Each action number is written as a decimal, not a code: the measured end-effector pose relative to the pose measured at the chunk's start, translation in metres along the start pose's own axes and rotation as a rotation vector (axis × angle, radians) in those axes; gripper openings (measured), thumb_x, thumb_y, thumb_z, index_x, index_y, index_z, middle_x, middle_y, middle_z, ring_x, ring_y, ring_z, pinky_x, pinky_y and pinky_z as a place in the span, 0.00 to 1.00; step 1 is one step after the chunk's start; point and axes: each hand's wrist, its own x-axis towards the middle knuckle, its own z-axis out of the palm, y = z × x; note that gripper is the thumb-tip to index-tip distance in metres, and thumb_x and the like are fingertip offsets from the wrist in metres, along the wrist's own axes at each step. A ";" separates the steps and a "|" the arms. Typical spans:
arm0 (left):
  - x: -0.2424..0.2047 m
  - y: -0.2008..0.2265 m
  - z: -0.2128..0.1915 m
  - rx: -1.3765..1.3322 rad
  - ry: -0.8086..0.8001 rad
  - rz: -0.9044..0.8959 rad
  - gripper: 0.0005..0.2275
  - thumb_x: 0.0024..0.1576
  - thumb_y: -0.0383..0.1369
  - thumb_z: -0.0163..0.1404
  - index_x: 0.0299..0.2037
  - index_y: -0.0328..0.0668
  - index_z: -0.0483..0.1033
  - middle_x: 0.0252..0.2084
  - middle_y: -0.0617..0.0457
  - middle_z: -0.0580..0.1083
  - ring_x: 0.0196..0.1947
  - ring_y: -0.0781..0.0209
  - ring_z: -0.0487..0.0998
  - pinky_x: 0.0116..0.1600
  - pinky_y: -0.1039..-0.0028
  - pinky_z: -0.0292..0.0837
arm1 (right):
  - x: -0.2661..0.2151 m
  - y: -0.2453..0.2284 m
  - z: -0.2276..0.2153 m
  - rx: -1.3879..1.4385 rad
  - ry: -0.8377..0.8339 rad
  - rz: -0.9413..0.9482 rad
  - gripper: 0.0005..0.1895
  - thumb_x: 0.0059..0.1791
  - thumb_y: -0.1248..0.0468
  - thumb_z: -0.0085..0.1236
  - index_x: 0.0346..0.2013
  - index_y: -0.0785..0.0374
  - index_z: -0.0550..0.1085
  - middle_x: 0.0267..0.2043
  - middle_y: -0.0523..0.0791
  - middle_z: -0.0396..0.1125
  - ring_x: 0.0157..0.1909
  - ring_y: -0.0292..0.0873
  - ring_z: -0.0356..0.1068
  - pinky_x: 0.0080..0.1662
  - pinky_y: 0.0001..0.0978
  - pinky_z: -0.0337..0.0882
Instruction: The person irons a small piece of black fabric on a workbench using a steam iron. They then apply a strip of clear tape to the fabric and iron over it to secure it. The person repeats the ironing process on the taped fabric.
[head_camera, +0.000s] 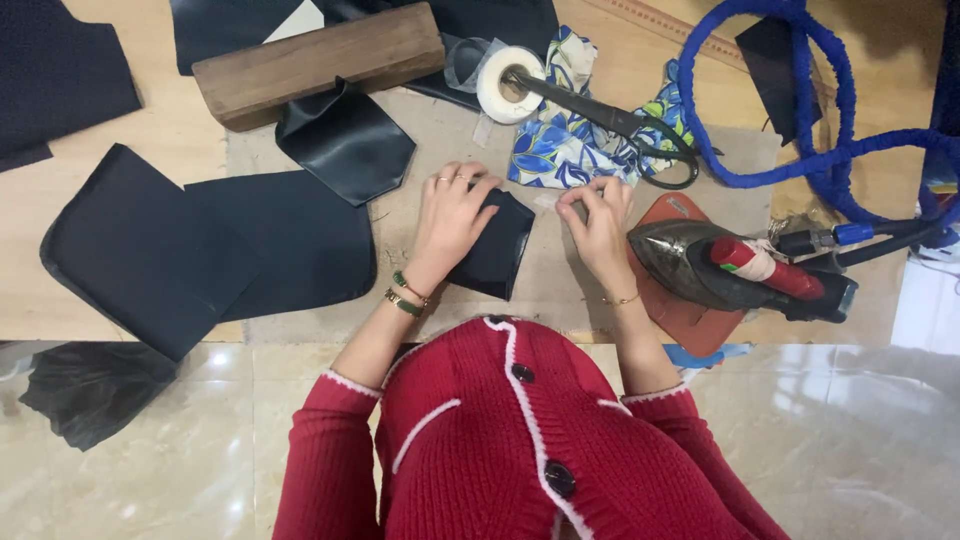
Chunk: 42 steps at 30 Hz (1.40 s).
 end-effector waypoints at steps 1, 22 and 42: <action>0.002 0.000 0.001 -0.002 0.000 0.000 0.15 0.59 0.37 0.58 0.55 0.54 0.74 0.52 0.57 0.67 0.59 0.54 0.65 0.58 0.61 0.65 | 0.000 0.001 0.000 -0.001 0.000 0.001 0.06 0.53 0.55 0.62 0.38 0.51 0.75 0.48 0.44 0.56 0.55 0.50 0.55 0.57 0.43 0.53; -0.025 -0.016 -0.015 -0.067 0.201 -0.244 0.07 0.56 0.36 0.60 0.43 0.54 0.77 0.38 0.59 0.69 0.44 0.58 0.71 0.49 0.66 0.62 | 0.010 -0.032 -0.018 0.154 0.040 0.095 0.01 0.56 0.68 0.57 0.40 0.60 0.73 0.35 0.47 0.70 0.43 0.50 0.69 0.50 0.44 0.68; -0.008 0.041 0.031 -1.458 -0.111 -0.447 0.21 0.60 0.40 0.58 0.59 0.35 0.73 0.48 0.45 0.77 0.32 0.68 0.78 0.33 0.80 0.78 | 0.010 -0.075 -0.024 0.885 0.018 0.118 0.11 0.53 0.71 0.58 0.47 0.61 0.67 0.39 0.50 0.74 0.42 0.42 0.74 0.47 0.32 0.73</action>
